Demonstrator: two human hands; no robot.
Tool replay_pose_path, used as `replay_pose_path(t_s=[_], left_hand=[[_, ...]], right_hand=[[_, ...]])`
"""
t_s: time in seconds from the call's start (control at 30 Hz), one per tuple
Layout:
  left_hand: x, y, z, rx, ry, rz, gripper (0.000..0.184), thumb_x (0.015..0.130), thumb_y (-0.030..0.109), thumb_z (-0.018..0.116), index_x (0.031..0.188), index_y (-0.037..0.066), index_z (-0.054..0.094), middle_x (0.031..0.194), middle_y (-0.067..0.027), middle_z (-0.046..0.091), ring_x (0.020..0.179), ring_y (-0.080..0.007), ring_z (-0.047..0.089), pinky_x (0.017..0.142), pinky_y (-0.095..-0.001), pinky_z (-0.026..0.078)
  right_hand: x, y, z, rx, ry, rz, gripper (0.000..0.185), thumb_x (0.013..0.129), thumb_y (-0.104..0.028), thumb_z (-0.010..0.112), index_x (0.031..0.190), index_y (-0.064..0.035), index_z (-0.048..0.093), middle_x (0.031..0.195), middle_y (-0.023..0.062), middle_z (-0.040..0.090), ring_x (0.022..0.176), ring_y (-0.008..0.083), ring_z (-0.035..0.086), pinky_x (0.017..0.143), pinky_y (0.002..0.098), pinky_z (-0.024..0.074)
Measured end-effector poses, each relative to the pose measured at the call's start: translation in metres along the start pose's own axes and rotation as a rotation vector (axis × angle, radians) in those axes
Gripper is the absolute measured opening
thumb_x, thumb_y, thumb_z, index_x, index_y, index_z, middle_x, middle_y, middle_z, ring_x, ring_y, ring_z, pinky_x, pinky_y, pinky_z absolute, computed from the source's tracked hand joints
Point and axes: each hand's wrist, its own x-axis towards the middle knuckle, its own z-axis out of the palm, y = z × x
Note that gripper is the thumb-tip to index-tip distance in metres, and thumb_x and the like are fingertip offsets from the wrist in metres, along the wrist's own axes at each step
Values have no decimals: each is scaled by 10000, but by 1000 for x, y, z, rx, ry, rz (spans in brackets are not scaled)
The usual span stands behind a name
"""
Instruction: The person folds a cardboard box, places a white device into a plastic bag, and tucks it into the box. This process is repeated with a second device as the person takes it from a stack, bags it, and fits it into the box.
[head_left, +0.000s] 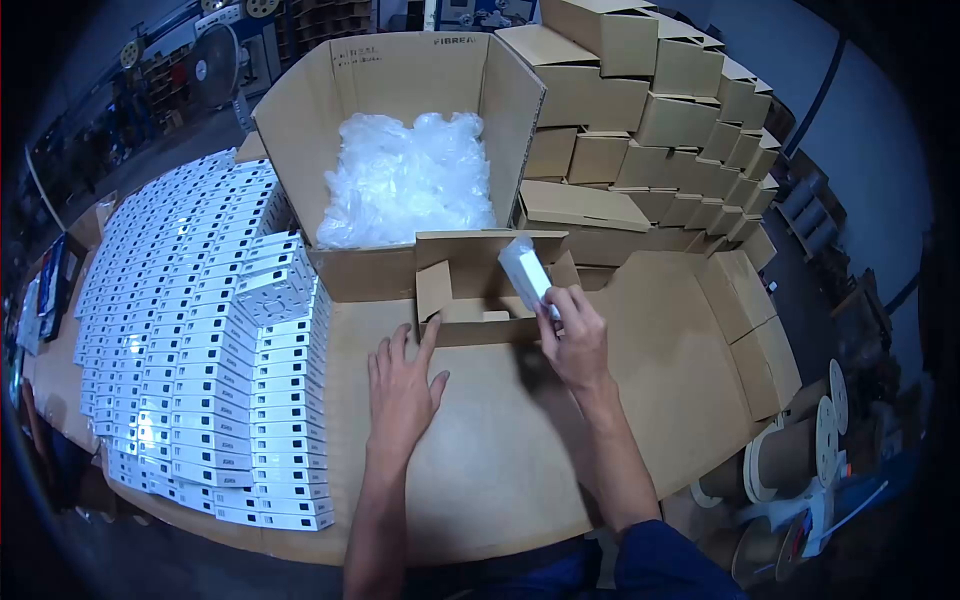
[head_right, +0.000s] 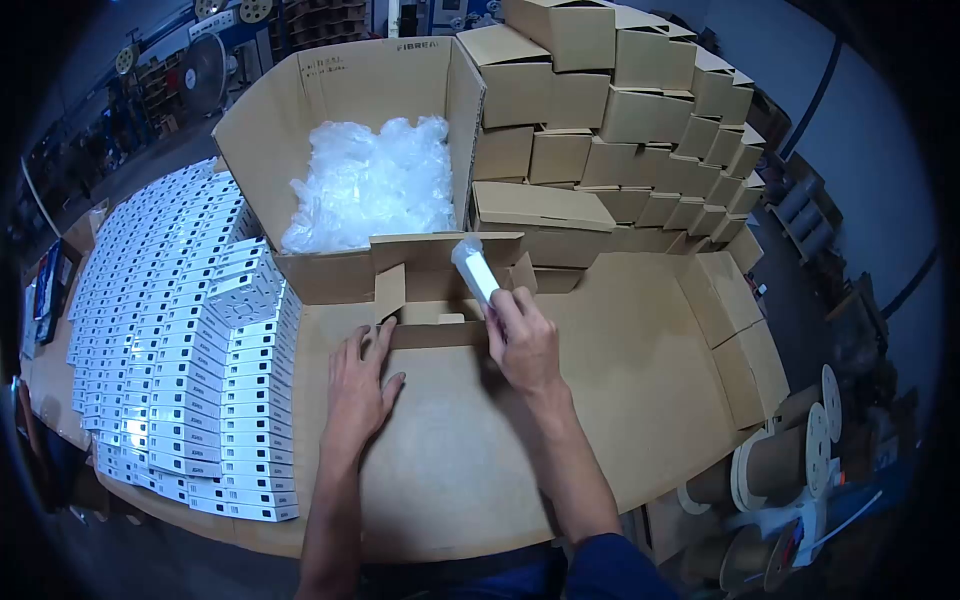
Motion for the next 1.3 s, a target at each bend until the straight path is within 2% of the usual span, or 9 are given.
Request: replay_pose_path(t_s=[0.2,0.47,0.73,0.93,0.97,1.0,1.13,1.23,1.3], left_hand=[[0,3,-2,-41,-6,4,811,862,219,785,1579,161,411,1413,-225,513,1302,-399,488,1132,-488,374],[-1,7,-4,65,-35,-19,795,877,249,769,1582,157,412,1391,-197,546,1256,-370,522,1098,-470,376],[0,8,-6,60,-31,-14,806,879,255,763,1591,174,393,1386,-195,554,1222,-380,549,1080,-488,396],[-5,-3,-32,-52,79,21,774,876,242,769,1558,130,421,1326,-183,575,1180,-376,574,1016,-474,456],[-7,-5,-41,-90,105,10,756,875,241,770,1543,117,439,1314,-180,577,1170,-373,580,1004,-465,466],[-6,-8,-52,-57,163,7,613,853,195,785,1403,65,547,1286,-170,582,1142,-368,593,978,-455,482],[-2,-33,-93,35,340,-14,424,816,98,790,1178,12,586,1290,-182,577,1173,-381,569,1004,-473,469],[3,-57,-114,125,442,-46,426,831,85,771,1197,-10,575,1318,-196,566,1219,-408,541,1039,-481,452],[9,-73,-122,149,453,-82,536,845,77,756,1315,-19,518,1370,-203,548,1283,-440,500,1085,-484,428]], right_hand=[[0,19,9,-49,-16,93,157,897,-68,714,1024,-36,626,927,191,664,777,428,662,672,513,542],[-2,31,23,-165,-23,289,134,872,-58,728,872,27,625,886,196,635,791,427,678,684,509,544],[-6,21,19,-318,-212,416,192,927,-142,673,991,30,729,1107,201,624,854,433,695,746,528,565],[-13,-7,4,-294,-124,230,442,933,-117,668,1355,-21,576,1405,285,495,1233,446,536,1024,487,473],[-10,-19,4,-186,-69,249,418,925,-87,669,1327,-13,584,1404,265,502,1217,452,544,1026,485,469],[-7,-29,9,-114,-56,208,414,917,-59,658,1319,-8,579,1385,258,520,1210,445,548,1028,486,466],[13,-69,33,182,-97,-57,428,890,18,620,1314,-2,568,1297,233,592,1189,428,568,1016,483,472],[27,-109,54,406,-264,-63,448,869,53,603,1312,1,564,1249,224,624,1156,417,584,1018,468,467],[42,-127,77,488,-382,-92,513,880,36,585,1383,5,490,1264,230,622,1167,411,573,1032,475,454]])
